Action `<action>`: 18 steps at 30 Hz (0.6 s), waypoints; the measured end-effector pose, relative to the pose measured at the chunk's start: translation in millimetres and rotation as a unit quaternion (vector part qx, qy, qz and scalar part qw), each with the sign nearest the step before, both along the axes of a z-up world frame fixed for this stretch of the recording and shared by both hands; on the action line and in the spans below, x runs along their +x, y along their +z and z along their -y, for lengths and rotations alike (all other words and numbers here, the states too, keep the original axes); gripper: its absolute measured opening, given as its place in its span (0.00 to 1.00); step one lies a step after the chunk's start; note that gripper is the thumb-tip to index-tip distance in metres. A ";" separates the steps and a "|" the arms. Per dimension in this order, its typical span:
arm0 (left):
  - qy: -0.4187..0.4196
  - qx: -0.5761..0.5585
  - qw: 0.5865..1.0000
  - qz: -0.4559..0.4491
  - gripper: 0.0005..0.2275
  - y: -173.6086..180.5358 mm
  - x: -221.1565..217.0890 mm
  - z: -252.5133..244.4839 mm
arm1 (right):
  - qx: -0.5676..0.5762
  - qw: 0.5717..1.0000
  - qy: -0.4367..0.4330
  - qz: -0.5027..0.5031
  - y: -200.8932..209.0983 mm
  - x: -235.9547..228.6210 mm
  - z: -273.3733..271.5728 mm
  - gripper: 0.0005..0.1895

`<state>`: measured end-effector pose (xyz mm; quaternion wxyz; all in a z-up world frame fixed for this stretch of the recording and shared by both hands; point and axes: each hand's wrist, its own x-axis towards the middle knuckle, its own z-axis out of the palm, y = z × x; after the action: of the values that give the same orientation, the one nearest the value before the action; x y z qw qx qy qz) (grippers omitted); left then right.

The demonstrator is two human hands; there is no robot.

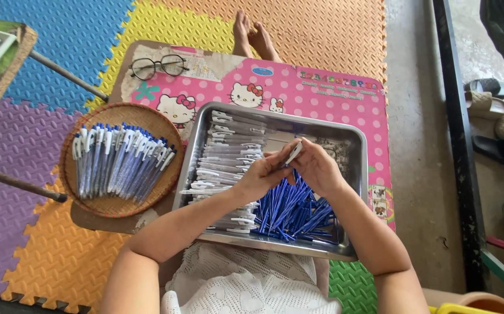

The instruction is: Assembling ballpoint pens by inserting ink refills into pen bodies and attaching caps.

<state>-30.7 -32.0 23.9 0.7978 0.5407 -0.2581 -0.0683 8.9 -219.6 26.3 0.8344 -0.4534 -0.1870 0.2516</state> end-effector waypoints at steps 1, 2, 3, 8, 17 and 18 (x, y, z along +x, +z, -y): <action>0.002 0.002 1.000 0.005 0.15 -18.5 2.7 2.8 | 0.002 1.000 0.002 0.005 -2.3 -1.7 -2.6 0.28; -0.011 -0.035 0.999 -0.023 0.11 -37.0 5.8 5.3 | -0.039 0.995 -0.036 0.080 -4.5 -3.3 -5.3 0.20; -0.024 -0.074 0.996 -0.050 0.08 -55.7 9.1 8.8 | -0.080 0.982 -0.075 0.154 -6.6 -5.0 -7.0 0.19; -0.049 -0.116 0.990 -0.062 0.08 -30.2 -2.6 4.2 | -0.122 0.965 -0.048 0.227 2.9 -7.0 -10.8 0.10; -0.030 -0.095 0.995 0.006 0.23 -70.9 18.8 11.5 | -0.040 0.995 -0.029 0.084 -24.6 7.9 6.2 0.19; -0.016 -0.063 0.998 0.014 0.18 -49.7 11.1 6.4 | 0.008 1.000 -0.003 -0.011 -28.5 8.6 10.1 0.34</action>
<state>-19.6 -38.4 -25.8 0.8251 0.4864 -0.2817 -0.0568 17.5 -229.7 -2.2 0.8407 -0.4448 -0.1782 0.2522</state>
